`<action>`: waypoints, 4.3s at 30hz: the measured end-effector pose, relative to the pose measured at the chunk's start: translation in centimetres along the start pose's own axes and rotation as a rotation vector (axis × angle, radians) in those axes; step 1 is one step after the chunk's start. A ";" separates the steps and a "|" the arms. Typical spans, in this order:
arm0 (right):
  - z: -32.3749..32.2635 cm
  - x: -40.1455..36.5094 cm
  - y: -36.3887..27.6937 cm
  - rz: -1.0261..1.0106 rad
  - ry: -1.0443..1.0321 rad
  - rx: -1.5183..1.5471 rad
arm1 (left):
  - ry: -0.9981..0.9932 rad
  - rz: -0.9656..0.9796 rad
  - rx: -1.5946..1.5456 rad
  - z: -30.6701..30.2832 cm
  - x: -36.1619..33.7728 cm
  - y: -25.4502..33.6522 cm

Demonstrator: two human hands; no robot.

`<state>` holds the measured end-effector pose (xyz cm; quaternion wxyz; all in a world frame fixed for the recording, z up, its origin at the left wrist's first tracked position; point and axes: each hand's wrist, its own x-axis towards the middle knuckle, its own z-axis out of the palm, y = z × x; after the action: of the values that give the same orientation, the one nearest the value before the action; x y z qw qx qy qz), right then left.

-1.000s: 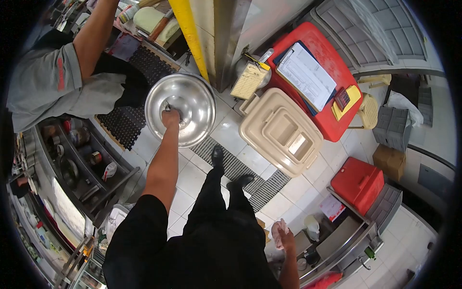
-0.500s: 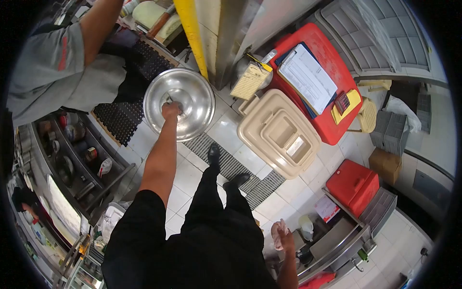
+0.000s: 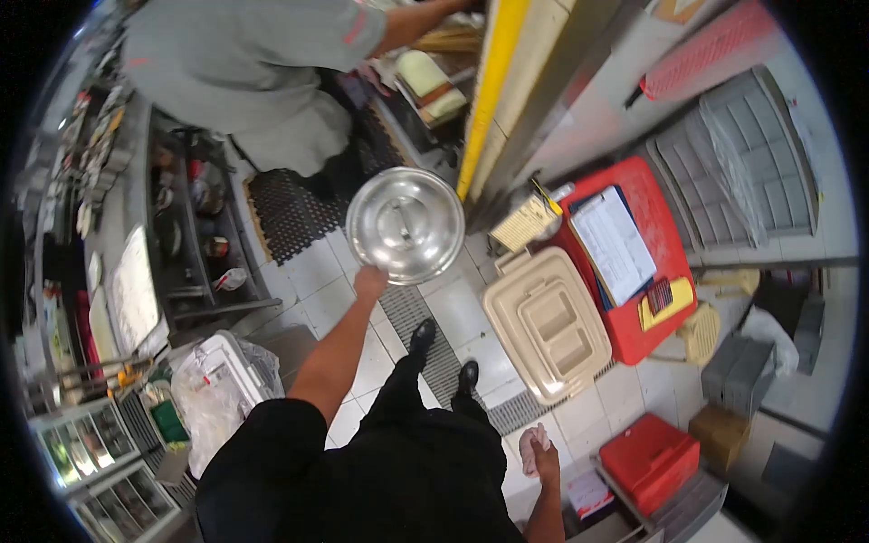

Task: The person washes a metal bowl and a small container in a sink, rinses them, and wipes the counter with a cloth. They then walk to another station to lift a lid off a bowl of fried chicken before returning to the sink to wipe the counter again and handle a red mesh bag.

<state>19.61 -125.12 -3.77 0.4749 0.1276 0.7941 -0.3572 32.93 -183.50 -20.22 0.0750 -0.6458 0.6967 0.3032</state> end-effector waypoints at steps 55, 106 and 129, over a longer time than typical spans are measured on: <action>31.0 -12.6 8.7 -1.723 -0.671 -1.949 | 0.814 -0.977 -1.469 33.9 -86.3 -47.6; 14.4 -72.0 72.3 -0.906 -2.408 -1.463 | 2.011 -1.347 -1.040 19.0 -134.5 -49.4; 34.1 -48.7 88.5 -1.316 -2.317 -2.675 | 0.852 -2.147 -1.015 28.8 -146.1 -72.3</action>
<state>115.35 -78.90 -12.06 -0.2825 0.8307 0.2418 -0.4142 115.59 -42.48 5.55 -0.2030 -0.8875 -0.4035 0.0909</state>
